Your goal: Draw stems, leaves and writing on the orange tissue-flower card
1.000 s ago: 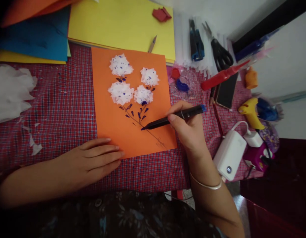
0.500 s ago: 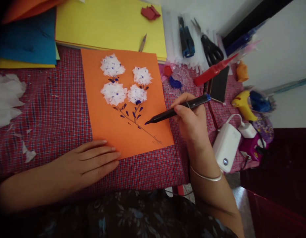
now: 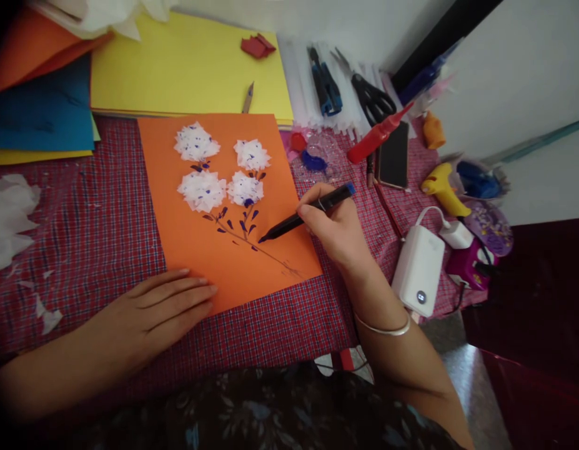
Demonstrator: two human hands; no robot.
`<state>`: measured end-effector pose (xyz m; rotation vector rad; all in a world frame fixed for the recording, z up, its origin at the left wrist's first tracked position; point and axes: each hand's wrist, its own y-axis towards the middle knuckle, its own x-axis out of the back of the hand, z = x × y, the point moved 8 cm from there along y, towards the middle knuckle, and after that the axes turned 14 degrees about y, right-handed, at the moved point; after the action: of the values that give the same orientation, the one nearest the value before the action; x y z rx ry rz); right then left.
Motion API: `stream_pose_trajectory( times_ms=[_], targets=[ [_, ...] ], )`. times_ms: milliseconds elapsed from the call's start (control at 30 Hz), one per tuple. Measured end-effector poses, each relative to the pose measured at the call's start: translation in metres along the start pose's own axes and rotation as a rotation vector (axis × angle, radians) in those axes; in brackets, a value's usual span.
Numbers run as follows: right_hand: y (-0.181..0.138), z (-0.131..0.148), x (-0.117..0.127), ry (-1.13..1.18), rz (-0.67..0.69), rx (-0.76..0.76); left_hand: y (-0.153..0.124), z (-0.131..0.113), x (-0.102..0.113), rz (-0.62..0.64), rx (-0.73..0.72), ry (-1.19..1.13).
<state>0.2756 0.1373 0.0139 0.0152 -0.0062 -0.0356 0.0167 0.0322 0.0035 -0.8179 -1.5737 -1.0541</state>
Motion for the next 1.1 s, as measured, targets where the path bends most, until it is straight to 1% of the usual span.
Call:
stream_pose_trajectory(
  times_ms=[100,167,233,300,433,500,533,600,667,733,800,900,1000,1100],
  targets=[
    [0.000,-0.002,-0.001,-0.008,0.031,-0.027,-0.001,0.001,-0.001,0.007,0.005,-0.017],
    [0.002,0.001,0.003,0.028,0.000,-0.013,-0.001,0.002,-0.003,0.022,0.010,-0.032],
    [0.006,0.008,0.016,0.105,-0.107,0.042,-0.002,0.001,-0.005,0.050,0.007,-0.040],
    [0.008,0.016,0.035,0.152,-0.254,0.118,-0.002,0.001,-0.005,0.064,-0.001,-0.040],
    [0.008,0.025,0.072,0.075,-0.517,0.249,0.001,0.004,0.001,0.073,0.004,-0.018],
    [0.007,0.028,0.084,0.048,-0.598,0.321,0.003,0.004,0.004,0.065,-0.019,0.000],
    [0.007,0.028,0.089,0.041,-0.618,0.349,0.004,0.004,0.005,0.057,-0.037,0.009],
    [0.009,0.025,0.093,0.019,-0.623,0.365,0.004,0.005,0.006,0.041,-0.048,0.031],
    [0.013,0.020,0.095,-0.009,-0.612,0.350,0.005,0.005,0.008,0.013,-0.050,0.054],
    [0.016,0.016,0.094,-0.027,-0.603,0.348,0.005,0.005,0.010,-0.026,-0.049,0.078],
    [0.021,0.011,0.091,-0.024,-0.585,0.343,0.006,0.005,0.012,-0.037,-0.051,0.092],
    [0.030,0.003,0.085,0.007,-0.530,0.307,0.007,0.004,0.010,-0.010,-0.042,0.076],
    [0.037,-0.003,0.081,0.040,-0.480,0.266,0.005,0.005,0.006,0.012,0.008,0.031],
    [0.037,-0.006,0.083,0.072,-0.486,0.249,0.003,0.005,0.002,0.029,0.027,-0.007]
  ],
)
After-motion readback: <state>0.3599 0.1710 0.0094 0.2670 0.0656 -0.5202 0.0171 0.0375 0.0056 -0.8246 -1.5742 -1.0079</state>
